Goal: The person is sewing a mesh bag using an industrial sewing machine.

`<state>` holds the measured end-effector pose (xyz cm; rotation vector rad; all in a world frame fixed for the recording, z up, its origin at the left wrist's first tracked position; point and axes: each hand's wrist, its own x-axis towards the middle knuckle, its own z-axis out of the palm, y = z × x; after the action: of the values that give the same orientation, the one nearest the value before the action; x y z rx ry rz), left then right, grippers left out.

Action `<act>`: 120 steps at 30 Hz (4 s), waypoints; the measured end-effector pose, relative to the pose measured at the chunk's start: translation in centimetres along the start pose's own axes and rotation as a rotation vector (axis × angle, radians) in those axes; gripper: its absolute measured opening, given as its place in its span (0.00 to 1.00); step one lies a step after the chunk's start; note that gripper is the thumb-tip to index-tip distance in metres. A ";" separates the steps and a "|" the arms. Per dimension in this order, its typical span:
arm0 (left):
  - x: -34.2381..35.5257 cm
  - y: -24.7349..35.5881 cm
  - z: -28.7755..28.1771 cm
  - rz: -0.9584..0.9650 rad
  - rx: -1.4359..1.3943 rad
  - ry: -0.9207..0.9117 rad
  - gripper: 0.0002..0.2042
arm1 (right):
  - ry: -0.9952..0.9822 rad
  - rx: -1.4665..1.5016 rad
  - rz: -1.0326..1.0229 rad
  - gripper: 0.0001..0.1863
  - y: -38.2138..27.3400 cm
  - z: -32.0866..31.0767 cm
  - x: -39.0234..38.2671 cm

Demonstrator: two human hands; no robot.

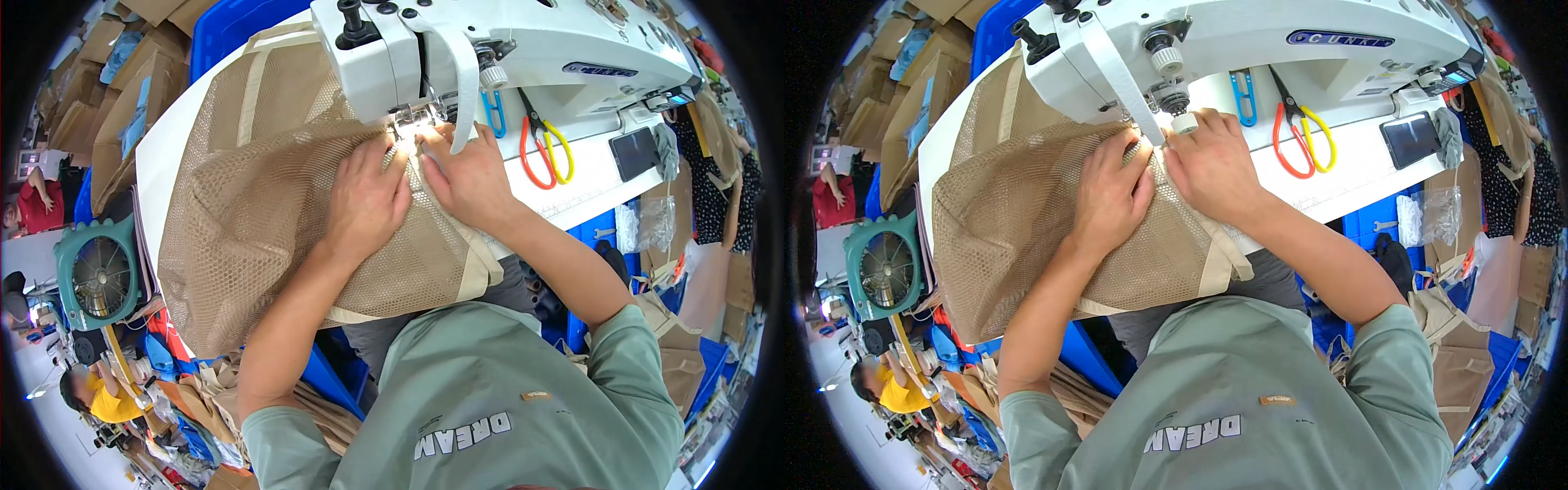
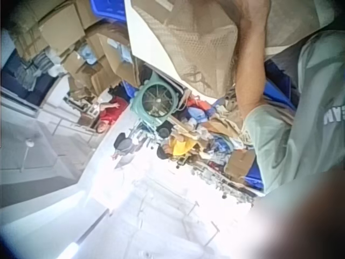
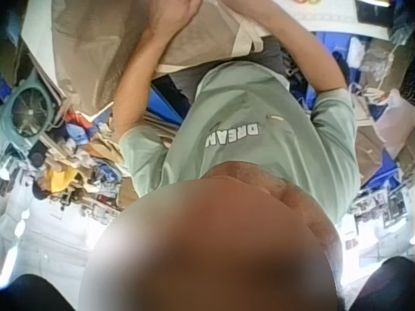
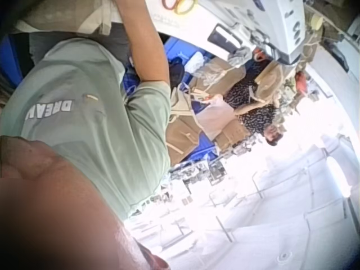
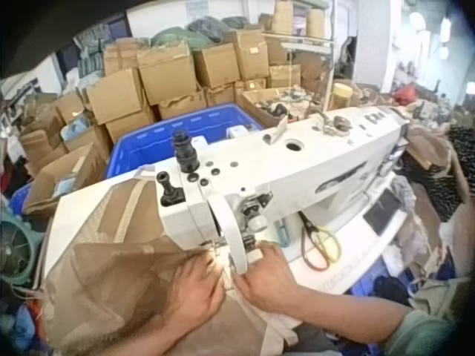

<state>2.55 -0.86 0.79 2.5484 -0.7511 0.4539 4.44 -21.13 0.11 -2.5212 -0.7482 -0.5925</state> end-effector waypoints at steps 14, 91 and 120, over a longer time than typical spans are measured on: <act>0.1 0.0 -0.3 -0.004 -0.037 -0.025 0.18 | -0.026 -0.047 -0.067 0.16 0.0 -0.2 -0.2; 0.8 -3.2 -0.3 0.072 -0.025 -0.050 0.14 | 0.007 -0.107 -0.096 0.18 2.1 2.4 1.2; 1.3 -6.0 -1.5 0.163 -0.107 -0.032 0.13 | 0.169 0.087 0.172 0.10 2.0 -1.5 -1.9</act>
<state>6.73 3.84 0.73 2.4109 -0.9728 0.4132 3.70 -24.17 -0.22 -2.3892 -0.4797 -0.6865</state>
